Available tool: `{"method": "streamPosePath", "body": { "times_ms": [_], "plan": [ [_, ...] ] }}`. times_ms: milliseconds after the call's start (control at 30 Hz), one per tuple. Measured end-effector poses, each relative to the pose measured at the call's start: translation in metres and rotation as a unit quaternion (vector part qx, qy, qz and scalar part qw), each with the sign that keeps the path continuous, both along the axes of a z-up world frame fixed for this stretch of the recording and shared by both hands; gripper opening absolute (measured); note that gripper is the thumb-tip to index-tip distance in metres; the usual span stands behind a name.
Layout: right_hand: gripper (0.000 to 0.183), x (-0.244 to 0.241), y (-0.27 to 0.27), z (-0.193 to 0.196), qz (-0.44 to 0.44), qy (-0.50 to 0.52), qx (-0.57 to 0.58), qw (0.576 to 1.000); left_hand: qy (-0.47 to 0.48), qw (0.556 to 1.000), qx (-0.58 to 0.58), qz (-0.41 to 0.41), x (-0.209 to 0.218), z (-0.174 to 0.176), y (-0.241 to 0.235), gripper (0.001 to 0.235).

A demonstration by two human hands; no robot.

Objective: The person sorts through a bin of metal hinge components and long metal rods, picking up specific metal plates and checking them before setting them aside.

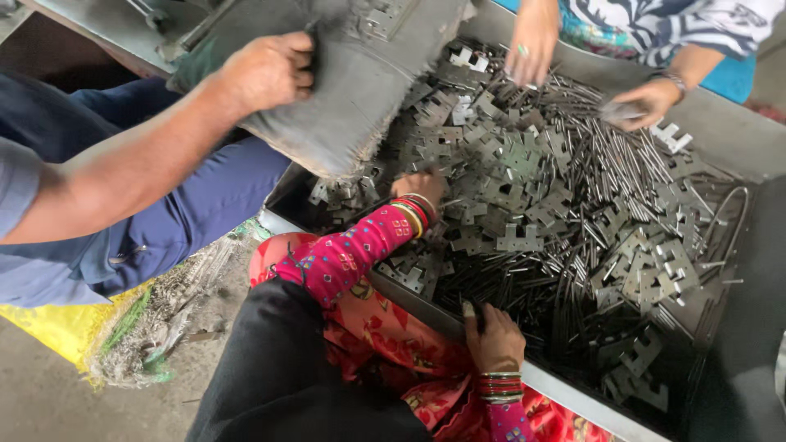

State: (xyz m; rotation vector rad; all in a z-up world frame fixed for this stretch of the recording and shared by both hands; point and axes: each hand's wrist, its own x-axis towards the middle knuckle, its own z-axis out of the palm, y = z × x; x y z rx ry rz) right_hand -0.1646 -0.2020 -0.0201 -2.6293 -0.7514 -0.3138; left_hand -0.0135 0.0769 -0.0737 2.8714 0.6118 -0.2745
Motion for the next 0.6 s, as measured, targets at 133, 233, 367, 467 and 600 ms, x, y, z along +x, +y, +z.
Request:
{"method": "streamPosePath", "body": {
  "times_ms": [133, 233, 367, 467, 600],
  "plan": [
    [0.032, -0.001, 0.0, 0.002, -0.038, 0.056, -0.048, 0.997, -0.066, 0.991, -0.047, -0.105, -0.029, 0.103, -0.005, 0.105],
    [0.03, -0.003, 0.002, 0.009, -0.057, 0.081, -0.067, 0.993, -0.072, 0.978, -0.138, -0.137, -0.046, 0.152, -0.014, 0.104],
    [0.043, -0.001, 0.004, 0.019, -0.02, 0.112, 0.057, 0.992, -0.064, 0.95, -0.256, -0.168, -0.056, 0.146, -0.042, 0.109],
    [0.039, 0.004, -0.002, 0.018, 0.042, 0.191, 0.146, 0.97, -0.196, 0.901, -0.342, -0.182, -0.054, 0.11, -0.071, 0.11],
    [0.034, 0.024, -0.008, -0.027, 0.045, 0.252, 0.191, 0.948, -0.19, 0.867, -0.44, -0.133, -0.056, 0.095, -0.095, 0.107]
  ]
}}
